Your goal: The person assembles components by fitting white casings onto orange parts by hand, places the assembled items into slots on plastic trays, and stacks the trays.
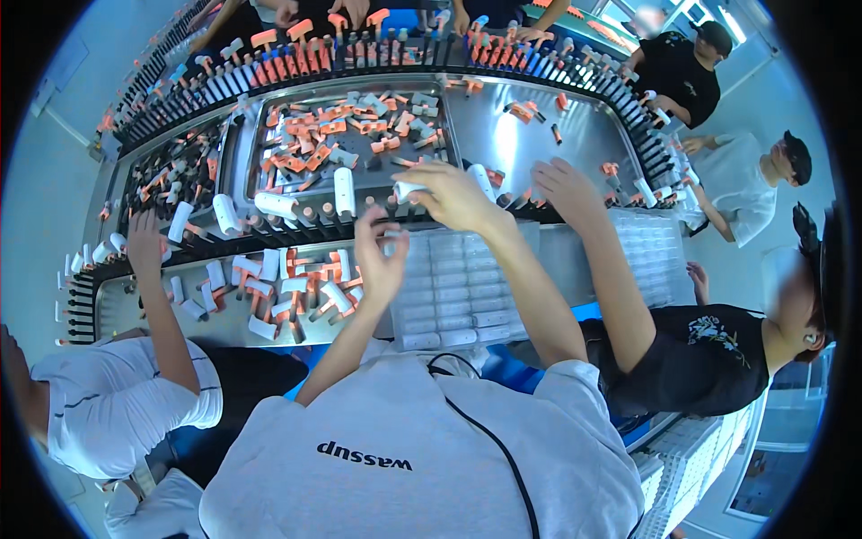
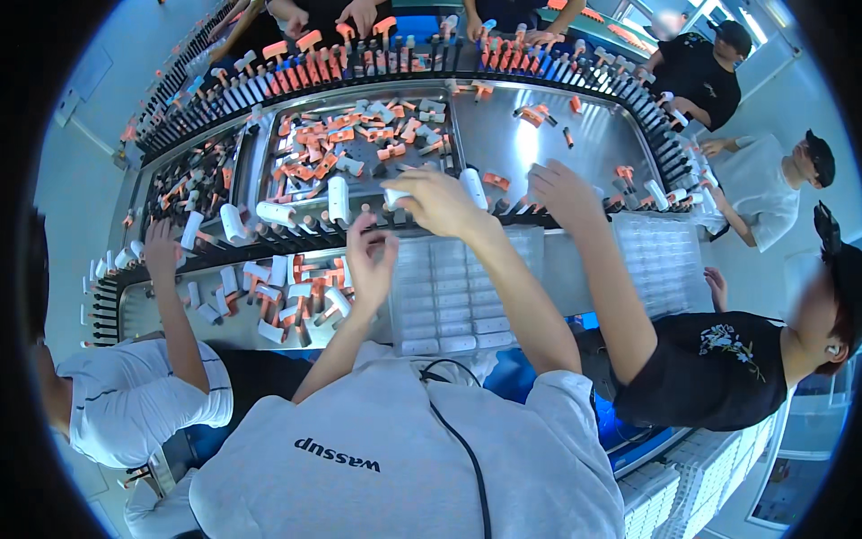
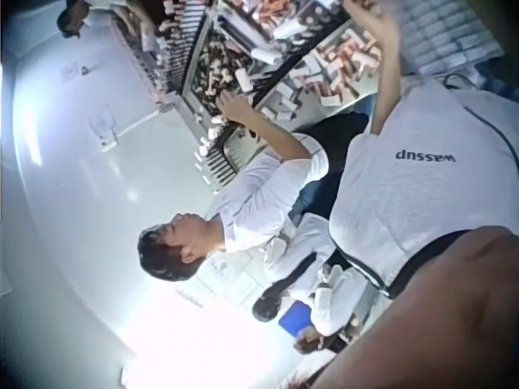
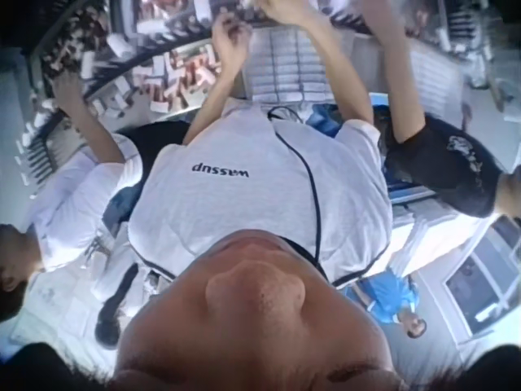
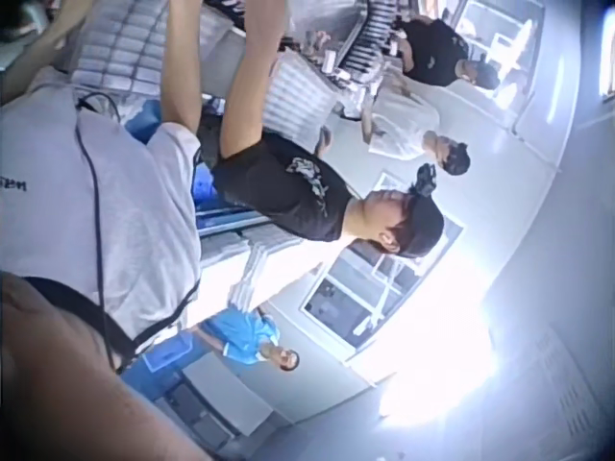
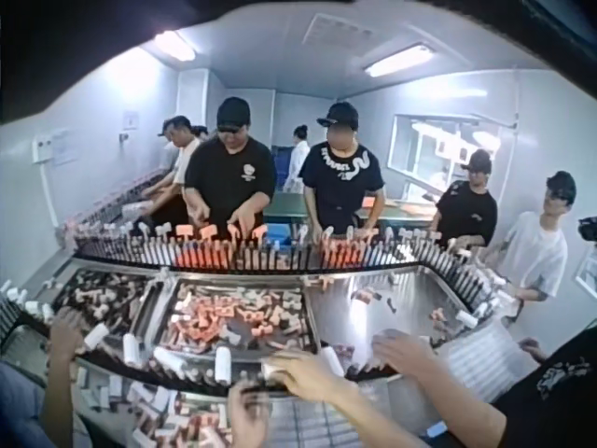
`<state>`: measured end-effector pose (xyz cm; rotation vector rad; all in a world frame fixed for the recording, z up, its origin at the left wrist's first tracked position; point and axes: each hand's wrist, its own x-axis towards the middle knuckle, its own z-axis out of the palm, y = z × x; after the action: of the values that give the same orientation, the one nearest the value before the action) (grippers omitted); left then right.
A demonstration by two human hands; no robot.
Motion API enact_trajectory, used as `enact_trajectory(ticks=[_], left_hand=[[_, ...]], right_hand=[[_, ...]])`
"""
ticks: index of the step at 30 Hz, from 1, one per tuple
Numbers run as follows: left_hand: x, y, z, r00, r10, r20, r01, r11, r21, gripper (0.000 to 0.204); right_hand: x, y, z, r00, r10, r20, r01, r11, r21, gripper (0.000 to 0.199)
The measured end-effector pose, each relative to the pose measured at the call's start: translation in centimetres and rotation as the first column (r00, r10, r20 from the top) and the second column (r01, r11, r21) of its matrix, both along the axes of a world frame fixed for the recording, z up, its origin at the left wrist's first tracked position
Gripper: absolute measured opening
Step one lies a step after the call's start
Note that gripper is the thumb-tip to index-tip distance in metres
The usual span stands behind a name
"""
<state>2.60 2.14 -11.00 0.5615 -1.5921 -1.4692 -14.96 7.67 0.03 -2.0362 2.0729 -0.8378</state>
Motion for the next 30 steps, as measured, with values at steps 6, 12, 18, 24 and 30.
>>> enact_trajectory(ticks=[6,12,18,24,30], left_hand=[[0.8,-1.8,-1.0,0.992,0.098,-0.076,-0.083,0.979,0.186,0.068],[3.4,1.9,-3.6,0.779,-0.162,0.606,0.283,0.953,-0.109,0.023],[7.0,5.8,-3.0,0.75,-0.232,0.619,0.645,0.464,-0.607,0.036],[7.4,5.9,-4.9,0.458,-0.316,0.831,0.881,0.29,-0.375,0.036],[6.9,6.6,-3.5,0.354,-0.335,0.873,0.916,0.313,-0.252,0.03]], right_hand=[[4.5,-3.9,-2.0,0.989,0.052,-0.136,-0.053,0.999,-0.007,0.039],[9.3,-6.0,-4.0,0.95,-0.168,-0.264,0.111,0.969,-0.219,0.065],[13.2,3.0,-3.4,0.937,-0.129,0.325,0.211,0.95,-0.232,0.047],[10.6,19.5,-12.8,0.776,-0.592,0.218,0.586,0.805,0.097,0.02],[8.2,25.4,-12.9,0.67,-0.727,0.149,0.69,0.684,0.235,0.024]])
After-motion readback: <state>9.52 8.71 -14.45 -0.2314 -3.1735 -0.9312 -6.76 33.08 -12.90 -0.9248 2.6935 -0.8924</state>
